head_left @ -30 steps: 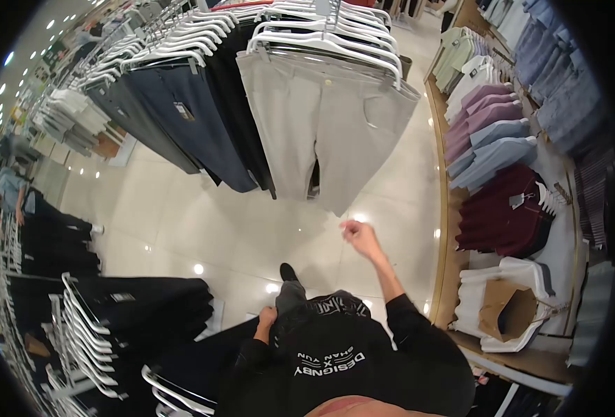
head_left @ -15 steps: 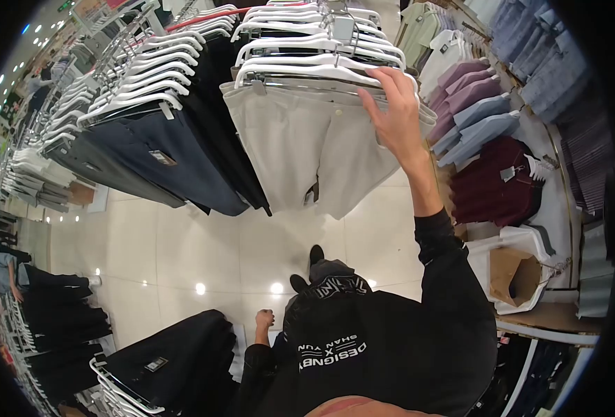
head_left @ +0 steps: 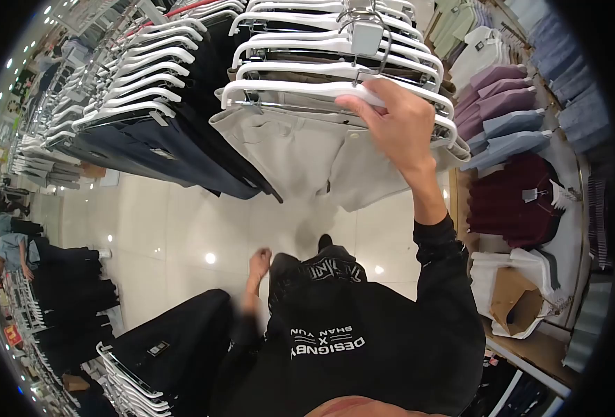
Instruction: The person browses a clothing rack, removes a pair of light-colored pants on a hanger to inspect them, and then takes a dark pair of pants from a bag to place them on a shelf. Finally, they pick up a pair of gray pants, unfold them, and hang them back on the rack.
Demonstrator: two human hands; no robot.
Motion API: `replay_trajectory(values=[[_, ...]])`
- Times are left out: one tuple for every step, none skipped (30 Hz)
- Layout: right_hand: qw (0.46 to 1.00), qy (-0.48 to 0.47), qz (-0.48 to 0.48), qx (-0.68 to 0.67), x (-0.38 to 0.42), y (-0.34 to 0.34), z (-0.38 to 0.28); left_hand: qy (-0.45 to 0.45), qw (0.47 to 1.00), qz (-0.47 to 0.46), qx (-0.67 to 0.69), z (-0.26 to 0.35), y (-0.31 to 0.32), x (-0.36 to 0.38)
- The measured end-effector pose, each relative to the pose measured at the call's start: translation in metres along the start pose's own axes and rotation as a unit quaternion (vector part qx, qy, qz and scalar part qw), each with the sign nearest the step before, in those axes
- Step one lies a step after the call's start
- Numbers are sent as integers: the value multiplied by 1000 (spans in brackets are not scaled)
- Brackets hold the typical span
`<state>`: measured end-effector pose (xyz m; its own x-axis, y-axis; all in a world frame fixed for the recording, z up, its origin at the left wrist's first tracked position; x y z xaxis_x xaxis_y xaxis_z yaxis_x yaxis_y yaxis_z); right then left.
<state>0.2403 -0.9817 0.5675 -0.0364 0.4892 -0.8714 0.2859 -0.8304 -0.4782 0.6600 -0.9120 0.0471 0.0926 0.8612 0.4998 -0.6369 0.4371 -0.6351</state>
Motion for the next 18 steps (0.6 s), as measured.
replay_trajectory(values=[[1000,7,-5,-3,-4,-5,-2,-2,999,18,47,53,-29,3],[1000,13,-9,-3,-9,-13,-6,35,995,41,87,90,-50,-1],[1000,19,-12,-1,-15,-21,-8,73,987,61,127,123,-68,-4],[1000,21,5,4,-20,-27,-10,101,980,73,158,160,-86,-3],[999,31,-6,1,-23,-31,-11,128,970,83,190,194,-102,0],[999,41,-17,-1,-26,-35,-12,168,964,114,169,224,-117,3],[998,52,-27,-3,-27,-39,-14,208,956,144,149,247,-129,5],[997,61,-45,-7,-26,-41,-15,223,951,165,139,265,-137,7],[997,66,-46,-20,-25,-42,-19,238,945,185,129,281,-144,9],[996,70,-47,-33,-23,-43,-23,254,937,206,120,289,-149,8],[995,76,-47,-46,-21,-44,-29,270,937,188,122,292,-152,2],[994,85,-47,-43,-21,-45,-36,286,935,168,123,292,-154,-2],[994,95,-48,-40,-21,-47,-43,302,934,148,124,292,-157,-5],[993,105,-48,-36,-21,-48,-50,311,928,154,135,290,-162,-5],[993,108,-52,-22,-22,-50,-57,320,922,160,147,287,-168,-6],[992,113,-58,-9,-24,-51,-64,327,917,164,158,283,-173,-6],[991,118,-63,4,-25,-52,-72,326,920,147,161,276,-178,-10],[989,126,-72,4,-25,-51,-79,325,923,130,163,267,-185,-16]])
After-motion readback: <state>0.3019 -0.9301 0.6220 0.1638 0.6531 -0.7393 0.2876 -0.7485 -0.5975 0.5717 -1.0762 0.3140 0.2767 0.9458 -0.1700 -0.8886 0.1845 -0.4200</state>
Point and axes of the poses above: each hand's wrist, its own x-axis away from the middle knuckle, its own y-axis out of the palm, z = x × y, the point moved 4 cm from there along -x, towards the middle knuckle, and after that the axes turned 8 degrees about -y, right-handed, at the moved point
